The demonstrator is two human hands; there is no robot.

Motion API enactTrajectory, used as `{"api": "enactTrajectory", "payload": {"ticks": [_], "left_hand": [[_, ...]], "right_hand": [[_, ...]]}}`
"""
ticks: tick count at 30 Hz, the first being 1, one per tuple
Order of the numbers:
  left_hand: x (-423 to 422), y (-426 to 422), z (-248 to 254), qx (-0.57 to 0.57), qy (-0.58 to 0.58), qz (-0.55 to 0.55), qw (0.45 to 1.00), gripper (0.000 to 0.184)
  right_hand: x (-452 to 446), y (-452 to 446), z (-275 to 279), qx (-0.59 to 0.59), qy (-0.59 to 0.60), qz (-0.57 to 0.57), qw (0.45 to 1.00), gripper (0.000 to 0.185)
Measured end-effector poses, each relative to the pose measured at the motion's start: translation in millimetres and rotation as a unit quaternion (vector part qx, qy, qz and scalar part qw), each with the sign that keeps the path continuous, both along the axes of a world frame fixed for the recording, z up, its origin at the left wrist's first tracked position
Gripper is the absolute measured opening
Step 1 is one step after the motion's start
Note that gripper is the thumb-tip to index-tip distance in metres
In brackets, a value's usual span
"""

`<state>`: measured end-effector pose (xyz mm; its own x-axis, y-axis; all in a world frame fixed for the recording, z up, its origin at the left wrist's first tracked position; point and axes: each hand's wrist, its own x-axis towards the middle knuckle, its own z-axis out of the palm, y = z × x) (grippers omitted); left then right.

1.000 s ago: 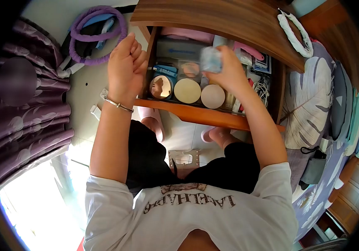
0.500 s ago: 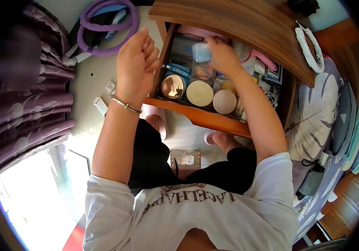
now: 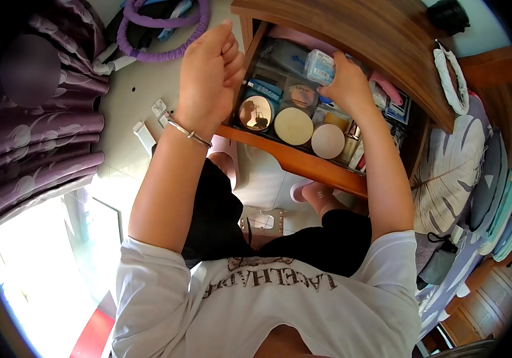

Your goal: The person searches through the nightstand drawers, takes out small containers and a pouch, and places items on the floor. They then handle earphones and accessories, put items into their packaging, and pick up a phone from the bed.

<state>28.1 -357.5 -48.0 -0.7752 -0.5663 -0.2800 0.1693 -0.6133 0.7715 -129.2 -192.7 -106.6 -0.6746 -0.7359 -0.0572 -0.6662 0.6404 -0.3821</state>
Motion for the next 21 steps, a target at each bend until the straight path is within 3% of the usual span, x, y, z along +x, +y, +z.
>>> {"api": "enactTrajectory", "payload": {"ticks": [3,5,8,13,16,21], "left_hand": [[0.6,-1.2,0.5,-0.002,0.002,0.004,1.000,0.031],[1.4,-2.3,0.9,-0.005,0.001,0.010,1.000,0.032],[1.5,-2.3,1.8,-0.003,0.002,0.008,1.000,0.032],[-2.7,2.6,2.1,-0.004,0.001,-0.006,1.000,0.032],[-4.2,4.4,1.7,-0.008,-0.003,-0.006,1.000,0.032],[-5.2,6.1,1.5,-0.005,-0.007,-0.001,1.000,0.032]], "right_hand": [[8.0,4.4,21.8,0.038,0.006,-0.036,0.999,0.064],[7.3,13.8,33.9,0.017,-0.092,-0.056,0.994,0.063],[3.2,27.0,31.7,-0.006,-0.141,-0.022,0.990,0.064],[26.4,8.1,18.3,0.019,-0.114,0.001,0.993,0.060],[25.3,-7.1,-6.1,-0.024,-0.021,0.027,0.999,0.049],[11.2,-13.1,-37.6,-0.052,0.004,0.075,0.996,0.047]]}}
